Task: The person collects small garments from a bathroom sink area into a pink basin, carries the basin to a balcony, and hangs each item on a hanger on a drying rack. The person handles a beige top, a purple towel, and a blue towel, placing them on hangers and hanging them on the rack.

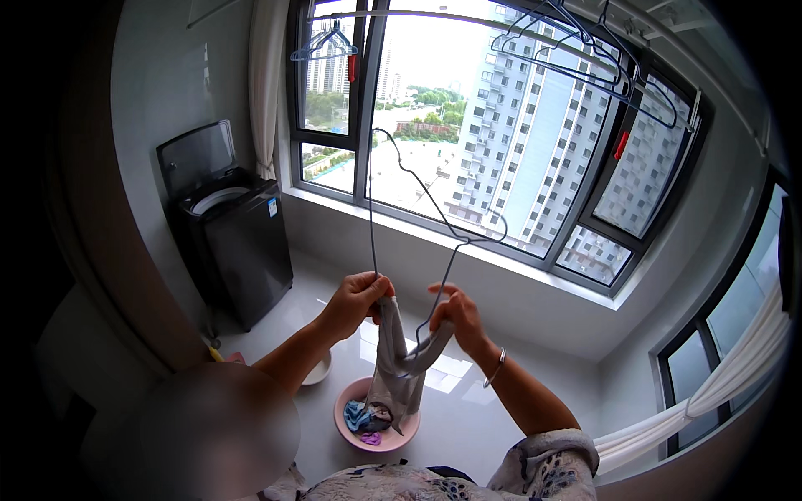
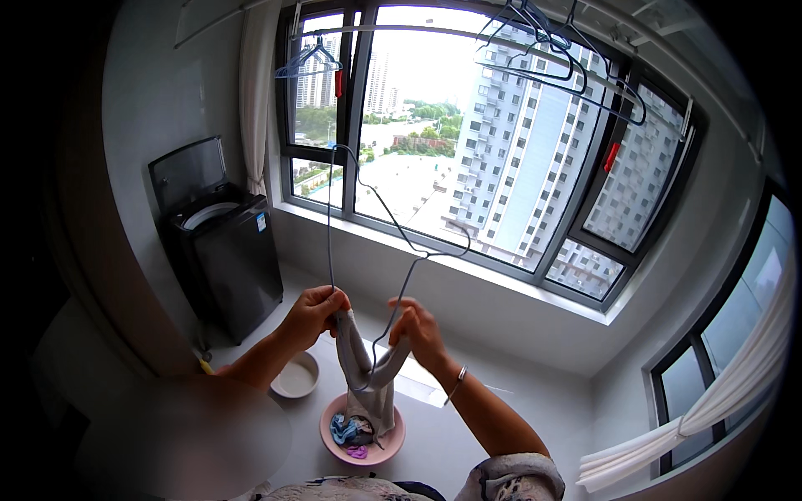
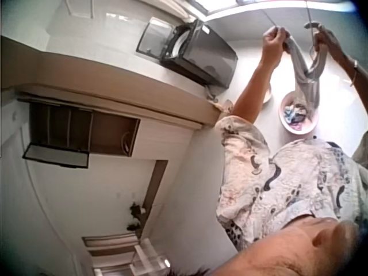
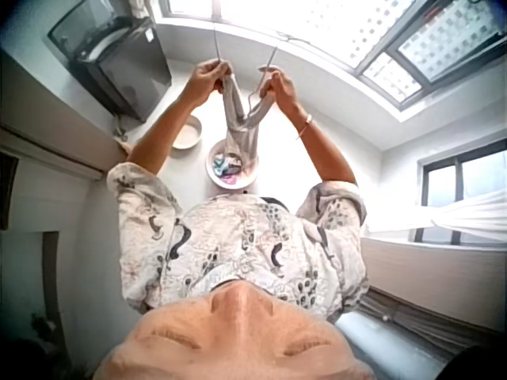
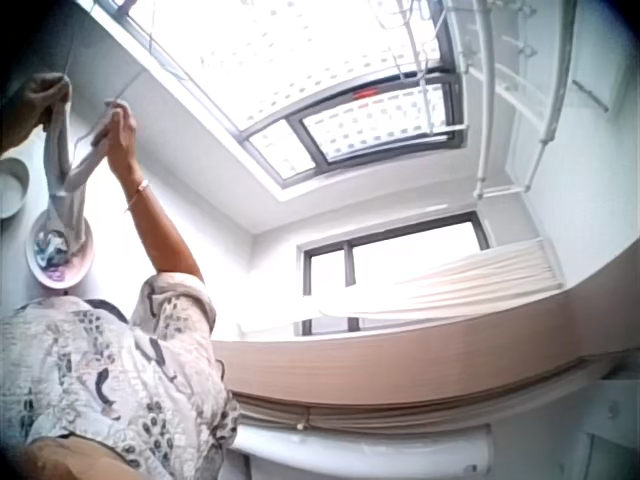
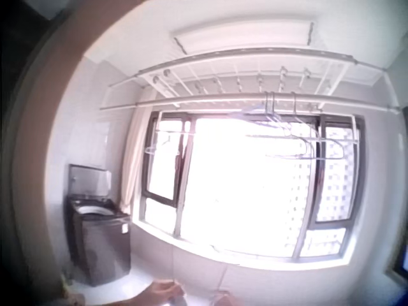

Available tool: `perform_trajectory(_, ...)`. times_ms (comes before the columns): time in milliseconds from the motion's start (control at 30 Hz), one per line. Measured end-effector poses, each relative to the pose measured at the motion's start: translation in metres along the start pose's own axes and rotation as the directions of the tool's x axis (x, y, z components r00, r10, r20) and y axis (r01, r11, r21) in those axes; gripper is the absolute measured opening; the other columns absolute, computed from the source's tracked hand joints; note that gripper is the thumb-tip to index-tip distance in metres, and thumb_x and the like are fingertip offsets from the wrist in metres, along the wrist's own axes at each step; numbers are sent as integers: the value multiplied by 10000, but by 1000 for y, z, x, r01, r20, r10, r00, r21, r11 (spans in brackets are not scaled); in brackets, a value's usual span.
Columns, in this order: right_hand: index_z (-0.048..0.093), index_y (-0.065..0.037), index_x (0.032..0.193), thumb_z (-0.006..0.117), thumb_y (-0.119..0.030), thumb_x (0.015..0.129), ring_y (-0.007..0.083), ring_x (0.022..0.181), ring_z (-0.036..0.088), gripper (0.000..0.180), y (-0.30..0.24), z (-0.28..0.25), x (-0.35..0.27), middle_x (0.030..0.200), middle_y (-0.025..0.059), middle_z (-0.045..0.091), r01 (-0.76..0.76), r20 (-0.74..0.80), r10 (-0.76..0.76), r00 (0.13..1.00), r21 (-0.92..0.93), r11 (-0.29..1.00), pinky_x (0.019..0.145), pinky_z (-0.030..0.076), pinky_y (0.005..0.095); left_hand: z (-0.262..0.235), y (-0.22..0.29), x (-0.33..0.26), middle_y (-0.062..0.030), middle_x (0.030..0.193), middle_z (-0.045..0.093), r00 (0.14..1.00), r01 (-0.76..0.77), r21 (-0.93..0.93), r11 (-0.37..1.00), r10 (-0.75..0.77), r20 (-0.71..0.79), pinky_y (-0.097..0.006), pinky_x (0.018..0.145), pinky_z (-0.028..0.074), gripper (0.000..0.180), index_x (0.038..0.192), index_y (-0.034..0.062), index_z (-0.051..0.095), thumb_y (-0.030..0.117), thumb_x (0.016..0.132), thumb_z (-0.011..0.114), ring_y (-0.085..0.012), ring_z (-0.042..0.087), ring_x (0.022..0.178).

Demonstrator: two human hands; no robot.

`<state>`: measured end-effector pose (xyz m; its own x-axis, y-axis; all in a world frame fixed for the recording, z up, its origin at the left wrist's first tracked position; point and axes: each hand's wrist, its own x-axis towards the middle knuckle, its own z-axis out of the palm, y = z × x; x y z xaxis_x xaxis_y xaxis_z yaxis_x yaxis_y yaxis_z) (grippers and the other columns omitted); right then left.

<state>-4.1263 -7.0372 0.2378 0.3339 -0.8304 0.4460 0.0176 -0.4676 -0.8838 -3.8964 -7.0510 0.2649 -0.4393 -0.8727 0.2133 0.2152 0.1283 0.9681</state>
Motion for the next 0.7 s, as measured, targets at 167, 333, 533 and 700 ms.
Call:
perform_trajectory(167,494,-58,1115,363,-555,891,83,471,501,560,10,-9,26,542,23,525,-141,-127,203,971,381,914,474,388,211,-6,3,-5,-17,657,536,990,136,54,989,-138,40,-202,454,451,251,820,73,579,279,925,481,-68,508,503)
perform_trajectory(333,582,-85,901,404,-470,914,68,449,469,424,28,-6,28,551,6,507,-171,-119,301,946,606,777,448,366,197,-16,-8,-5,-16,662,554,964,260,57,964,-263,51,-213,489,477,252,821,65,595,281,914,504,-81,536,520)
perform_trajectory(533,554,-79,697,426,-377,932,75,461,486,400,22,-23,32,588,24,526,-57,-245,218,945,534,844,461,395,201,-43,-21,-11,-78,886,601,999,34,48,998,-32,-40,-260,696,527,289,1046,26,559,209,834,630,-145,616,768)
perform_trajectory(700,553,-48,736,388,-332,952,126,547,556,394,11,-14,43,618,54,555,66,-301,190,934,670,739,549,470,242,-61,-41,-19,-178,1232,448,983,-123,435,892,170,-72,-395,946,404,829,1303,-2,327,311,677,773,-253,470,1131)
